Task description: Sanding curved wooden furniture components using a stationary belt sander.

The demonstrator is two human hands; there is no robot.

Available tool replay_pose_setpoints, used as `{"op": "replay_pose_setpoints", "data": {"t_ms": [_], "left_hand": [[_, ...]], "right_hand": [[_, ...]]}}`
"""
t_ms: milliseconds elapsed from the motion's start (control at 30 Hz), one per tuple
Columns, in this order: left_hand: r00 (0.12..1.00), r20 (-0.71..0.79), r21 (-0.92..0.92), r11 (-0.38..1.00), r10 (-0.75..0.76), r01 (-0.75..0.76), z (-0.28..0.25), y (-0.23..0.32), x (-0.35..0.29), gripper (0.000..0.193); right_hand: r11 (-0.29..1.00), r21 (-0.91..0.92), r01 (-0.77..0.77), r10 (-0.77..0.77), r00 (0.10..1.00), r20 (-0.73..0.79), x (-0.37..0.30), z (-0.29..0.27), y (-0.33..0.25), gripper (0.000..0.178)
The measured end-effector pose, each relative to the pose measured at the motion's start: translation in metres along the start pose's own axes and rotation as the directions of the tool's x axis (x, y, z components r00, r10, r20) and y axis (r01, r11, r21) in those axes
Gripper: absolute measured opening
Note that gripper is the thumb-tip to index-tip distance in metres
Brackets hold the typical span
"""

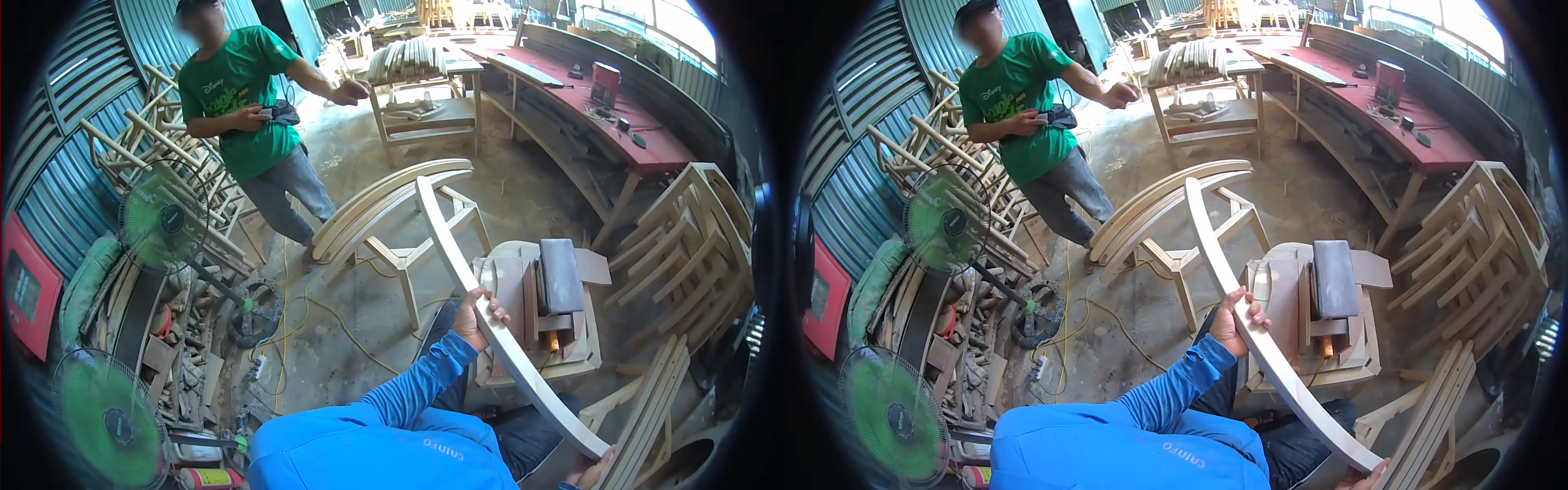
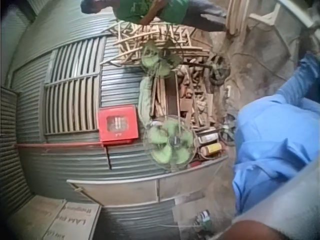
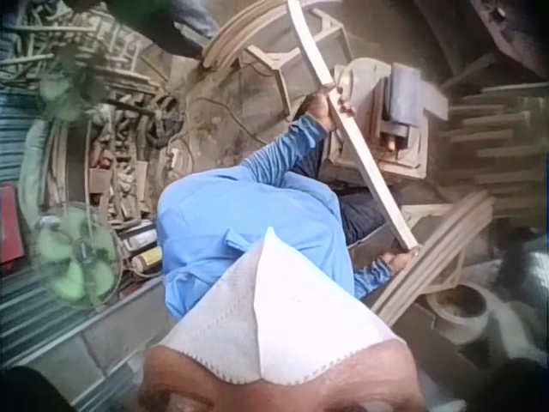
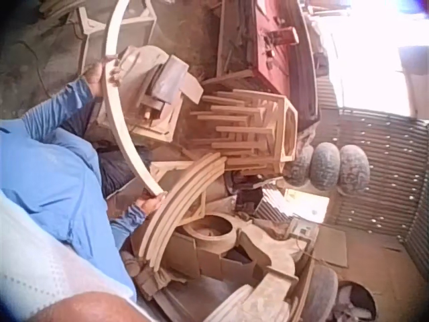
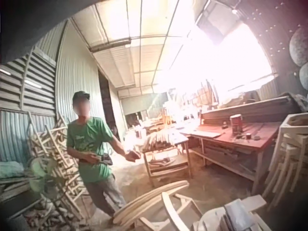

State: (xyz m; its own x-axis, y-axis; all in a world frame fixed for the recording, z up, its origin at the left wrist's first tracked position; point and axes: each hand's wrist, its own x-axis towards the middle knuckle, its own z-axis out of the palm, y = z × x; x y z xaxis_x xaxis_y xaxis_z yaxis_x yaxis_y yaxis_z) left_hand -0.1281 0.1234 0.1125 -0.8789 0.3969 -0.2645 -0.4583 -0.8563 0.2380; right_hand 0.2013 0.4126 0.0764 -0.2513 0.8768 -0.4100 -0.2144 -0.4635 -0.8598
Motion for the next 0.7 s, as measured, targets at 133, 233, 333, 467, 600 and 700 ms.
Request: {"op": "replay_pose_setpoints", "data": {"t_ms": [133, 233, 333, 467, 600, 700], "left_hand": [[1.0, 0.022, 0.021, 1.0, 0.006, -0.007, 0.014, 0.004, 0.01, 0.029], [0.998, -0.006, 0.13, 0.99, 0.059, -0.057, 0.018, 0.013, 0.025, 0.026], [0.979, 0.02, 0.295, 0.934, 0.204, -0.201, 0.014, 0.038, 0.036, 0.025], [0.945, 0.083, 0.373, 0.869, 0.317, -0.325, 0.02, 0.079, 0.042, 0.028], [0.873, 0.049, 0.406, 0.789, 0.485, -0.462, 0.04, 0.088, 0.04, 0.038], [0.883, 0.022, 0.375, 0.815, 0.469, -0.442, 0.038, 0.083, 0.046, 0.048]], "right_hand": [[0.982, 0.162, 0.101, -0.089, 0.993, -0.081, 0.039, -0.03, -0.007, 0.058], [0.962, 0.234, 0.142, -0.112, 0.984, -0.136, 0.09, -0.109, -0.003, 0.053], [0.945, 0.278, 0.173, -0.106, 0.965, -0.239, 0.113, -0.148, -0.019, 0.046], [0.88, 0.421, 0.219, -0.216, 0.975, -0.057, 0.098, -0.162, -0.048, 0.034], [0.762, 0.597, 0.249, -0.347, 0.937, 0.052, 0.063, -0.125, -0.078, 0.034], [0.698, 0.652, 0.295, -0.532, 0.824, 0.197, 0.051, -0.123, -0.087, 0.026]]}}
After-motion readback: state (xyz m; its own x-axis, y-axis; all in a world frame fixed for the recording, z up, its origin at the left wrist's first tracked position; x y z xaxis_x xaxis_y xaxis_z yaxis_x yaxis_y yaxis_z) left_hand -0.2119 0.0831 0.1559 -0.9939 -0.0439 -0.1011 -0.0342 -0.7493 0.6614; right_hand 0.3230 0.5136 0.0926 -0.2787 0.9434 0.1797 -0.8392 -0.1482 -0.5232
